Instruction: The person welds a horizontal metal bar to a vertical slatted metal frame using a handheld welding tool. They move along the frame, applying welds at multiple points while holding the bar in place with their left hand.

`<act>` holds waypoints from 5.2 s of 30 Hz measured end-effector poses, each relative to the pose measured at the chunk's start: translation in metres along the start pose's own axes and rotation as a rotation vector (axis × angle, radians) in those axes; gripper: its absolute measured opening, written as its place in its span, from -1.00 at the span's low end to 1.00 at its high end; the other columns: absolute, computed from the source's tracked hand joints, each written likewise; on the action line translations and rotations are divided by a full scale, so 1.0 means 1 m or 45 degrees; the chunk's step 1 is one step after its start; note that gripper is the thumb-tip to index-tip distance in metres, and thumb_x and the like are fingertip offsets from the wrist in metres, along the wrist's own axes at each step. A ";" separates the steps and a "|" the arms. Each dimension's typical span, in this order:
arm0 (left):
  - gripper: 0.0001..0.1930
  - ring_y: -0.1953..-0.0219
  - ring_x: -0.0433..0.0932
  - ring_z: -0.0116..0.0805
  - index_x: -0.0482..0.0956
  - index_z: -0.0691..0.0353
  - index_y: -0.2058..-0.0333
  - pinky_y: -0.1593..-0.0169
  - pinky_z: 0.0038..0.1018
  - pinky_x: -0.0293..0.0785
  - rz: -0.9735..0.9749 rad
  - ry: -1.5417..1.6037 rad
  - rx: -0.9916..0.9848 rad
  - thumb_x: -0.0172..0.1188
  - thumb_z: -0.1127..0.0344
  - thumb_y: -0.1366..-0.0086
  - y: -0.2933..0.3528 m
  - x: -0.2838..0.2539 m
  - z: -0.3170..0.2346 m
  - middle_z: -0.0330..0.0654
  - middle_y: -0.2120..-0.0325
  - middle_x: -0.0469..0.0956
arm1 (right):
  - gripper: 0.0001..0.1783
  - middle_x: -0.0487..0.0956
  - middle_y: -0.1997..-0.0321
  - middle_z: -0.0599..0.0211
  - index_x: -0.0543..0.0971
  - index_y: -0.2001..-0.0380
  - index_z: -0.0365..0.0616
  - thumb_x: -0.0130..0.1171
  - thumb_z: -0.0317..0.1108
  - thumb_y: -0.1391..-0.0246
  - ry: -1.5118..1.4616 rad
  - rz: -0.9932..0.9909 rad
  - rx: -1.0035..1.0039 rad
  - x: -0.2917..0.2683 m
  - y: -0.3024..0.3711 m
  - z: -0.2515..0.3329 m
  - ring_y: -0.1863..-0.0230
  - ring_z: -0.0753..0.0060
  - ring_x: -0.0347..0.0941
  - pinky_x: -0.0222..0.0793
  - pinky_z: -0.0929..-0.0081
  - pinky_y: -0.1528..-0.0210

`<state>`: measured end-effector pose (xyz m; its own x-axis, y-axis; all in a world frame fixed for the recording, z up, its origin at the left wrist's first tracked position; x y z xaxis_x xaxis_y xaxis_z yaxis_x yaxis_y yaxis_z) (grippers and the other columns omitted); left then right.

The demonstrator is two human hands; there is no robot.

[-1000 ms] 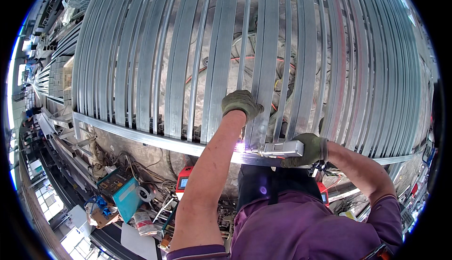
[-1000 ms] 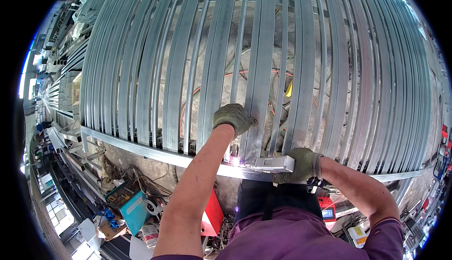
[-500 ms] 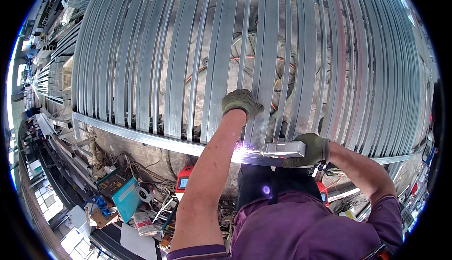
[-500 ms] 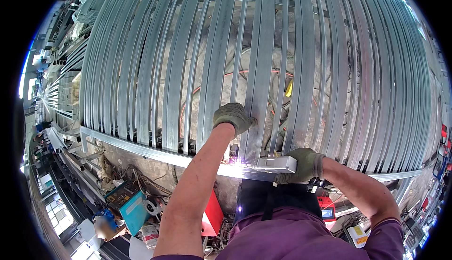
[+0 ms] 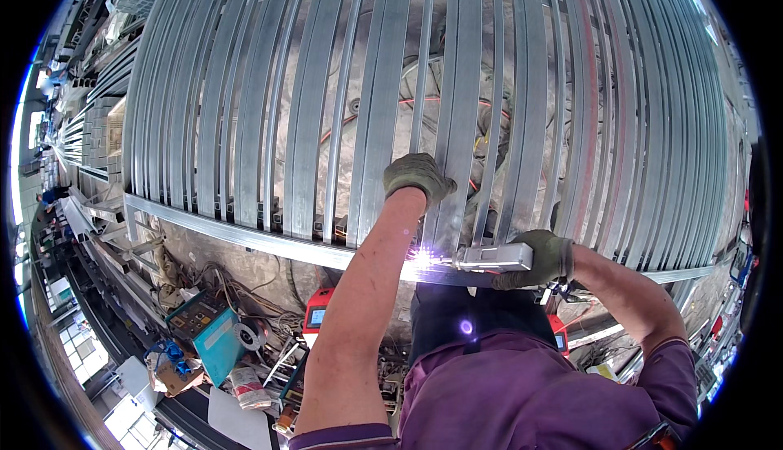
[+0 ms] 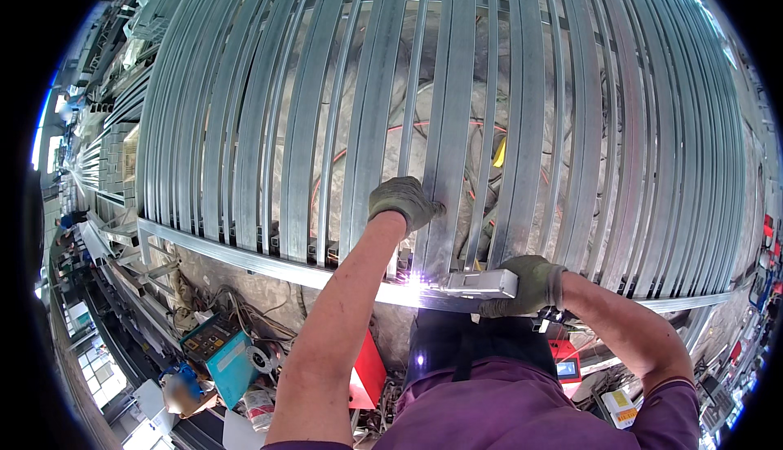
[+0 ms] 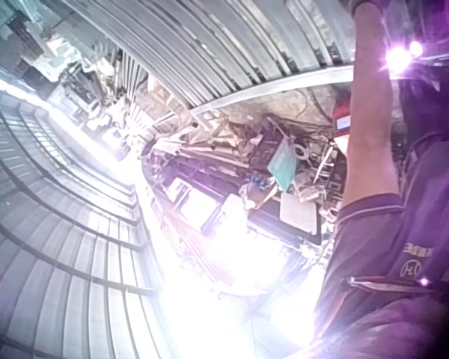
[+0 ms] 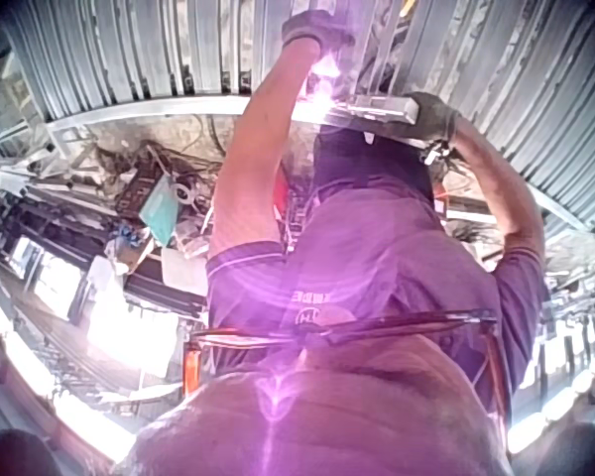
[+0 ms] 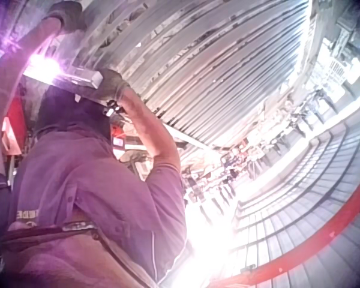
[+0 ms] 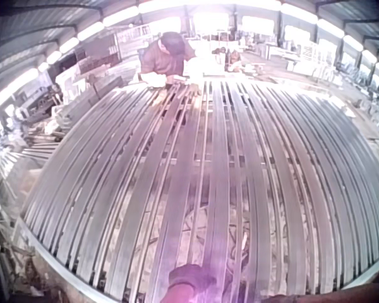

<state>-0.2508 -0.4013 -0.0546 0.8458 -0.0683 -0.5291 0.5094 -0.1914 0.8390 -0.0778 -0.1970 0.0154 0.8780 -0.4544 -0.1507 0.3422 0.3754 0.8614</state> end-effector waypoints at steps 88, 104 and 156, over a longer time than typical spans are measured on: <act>-0.25 -0.22 0.73 -0.14 0.75 0.10 -0.16 -0.27 -0.23 0.66 0.008 -0.012 -0.022 0.45 -0.38 -0.23 0.002 -0.006 0.002 -0.10 -0.16 0.75 | -0.24 0.85 0.17 0.18 0.79 0.01 -0.13 0.70 0.27 0.05 -0.159 -0.027 0.033 0.003 0.013 -0.037 0.14 0.30 0.81 0.72 0.31 0.03; -0.23 -0.26 0.70 -0.15 0.72 0.13 -0.20 -0.30 -0.22 0.64 0.000 -0.022 -0.018 0.43 -0.38 -0.26 0.002 -0.005 0.000 -0.09 -0.19 0.73 | -0.23 0.85 0.19 0.24 0.83 0.04 0.04 0.65 0.40 0.12 -0.179 -0.011 0.052 0.005 0.015 -0.047 0.12 0.19 0.82 0.70 0.22 -0.02; -0.21 -0.16 0.74 -0.10 0.78 0.17 -0.07 -0.23 -0.17 0.66 -0.067 0.004 -0.013 0.43 -0.48 -0.22 -0.003 0.002 0.000 -0.04 -0.06 0.78 | -0.24 0.85 0.15 0.21 0.79 -0.05 -0.03 0.65 0.32 0.03 -0.294 -0.021 0.067 0.001 0.039 -0.051 0.09 0.21 0.81 0.69 0.26 -0.02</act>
<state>-0.2509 -0.4012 -0.0582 0.8181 -0.0551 -0.5724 0.5550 -0.1846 0.8111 -0.0468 -0.1416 0.0241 0.7707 -0.6348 -0.0552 0.3323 0.3265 0.8849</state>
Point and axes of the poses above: each hand's wrist, its own y-axis away from the middle knuckle, its own x-axis out of the palm, z = x × y, the point moved 5 cm from there along -y, towards the middle knuckle
